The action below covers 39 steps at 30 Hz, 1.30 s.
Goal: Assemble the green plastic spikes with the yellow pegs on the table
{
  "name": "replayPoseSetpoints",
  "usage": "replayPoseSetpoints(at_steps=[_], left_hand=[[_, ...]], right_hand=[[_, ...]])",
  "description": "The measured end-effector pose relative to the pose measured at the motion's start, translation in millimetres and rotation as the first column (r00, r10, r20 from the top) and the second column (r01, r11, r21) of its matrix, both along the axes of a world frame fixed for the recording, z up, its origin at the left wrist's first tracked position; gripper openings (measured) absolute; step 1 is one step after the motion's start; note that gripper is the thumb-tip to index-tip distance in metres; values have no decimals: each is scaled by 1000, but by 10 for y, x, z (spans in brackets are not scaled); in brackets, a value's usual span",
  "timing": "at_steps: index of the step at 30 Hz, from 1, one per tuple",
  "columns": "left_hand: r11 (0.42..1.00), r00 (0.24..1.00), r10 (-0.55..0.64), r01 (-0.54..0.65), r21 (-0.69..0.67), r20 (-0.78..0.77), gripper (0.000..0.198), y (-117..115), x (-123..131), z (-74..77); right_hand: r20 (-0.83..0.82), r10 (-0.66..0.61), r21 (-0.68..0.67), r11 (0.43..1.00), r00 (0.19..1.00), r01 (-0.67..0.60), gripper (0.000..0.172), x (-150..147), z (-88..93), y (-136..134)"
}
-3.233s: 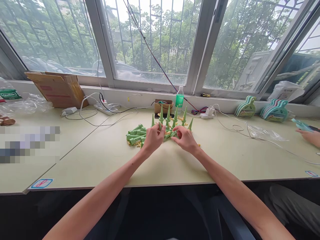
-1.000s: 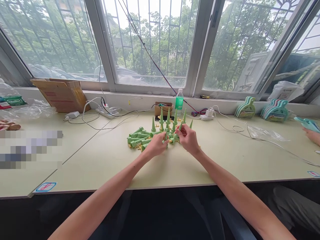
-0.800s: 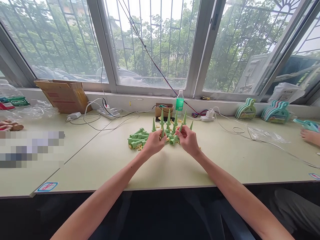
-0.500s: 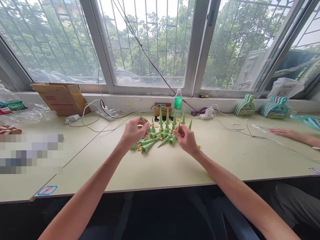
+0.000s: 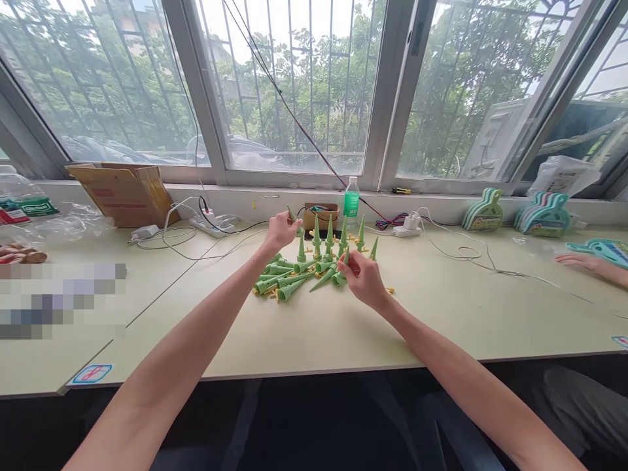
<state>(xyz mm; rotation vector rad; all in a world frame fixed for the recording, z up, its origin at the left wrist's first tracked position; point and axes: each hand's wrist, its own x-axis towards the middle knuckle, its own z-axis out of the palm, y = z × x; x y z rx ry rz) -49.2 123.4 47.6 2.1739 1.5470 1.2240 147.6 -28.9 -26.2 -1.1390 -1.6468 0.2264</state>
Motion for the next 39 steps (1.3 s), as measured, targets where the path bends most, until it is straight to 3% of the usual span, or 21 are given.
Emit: replayPoseSetpoints(at_steps=[4,14,19,29,32,35,39], left_hand=[[1000,1000,1,-1,1,-15,17,26,28,-93],[995,997,57,-53,81,-55,19,55,32,-41],[999,976,-21,10,-52,-218,23,117,27,-159],[997,980,-28,13,-75,-195,17,49,-9,-297],[996,992,-60,52,-76,-115,22,-17,-57,-327],[992,1000,-20,17,123,23,37,-161,-87,-311],[900,987,-59,-11,436,147,22,-455,-32,-254]], right_hand=[[6,21,-11,1000,1000,-21,23,-8,5,-7],[-1,88,-4,996,996,-88,18,-4,-27,13],[-6,104,-22,994,995,-104,18,-10,-22,8],[16,106,-22,994,994,-106,18,-14,-34,14],[20,110,-24,994,994,-110,18,-13,-41,17],[25,112,-34,993,993,-111,19,-14,-50,24],[12,101,-41,994,995,-101,20,-35,-80,39]])
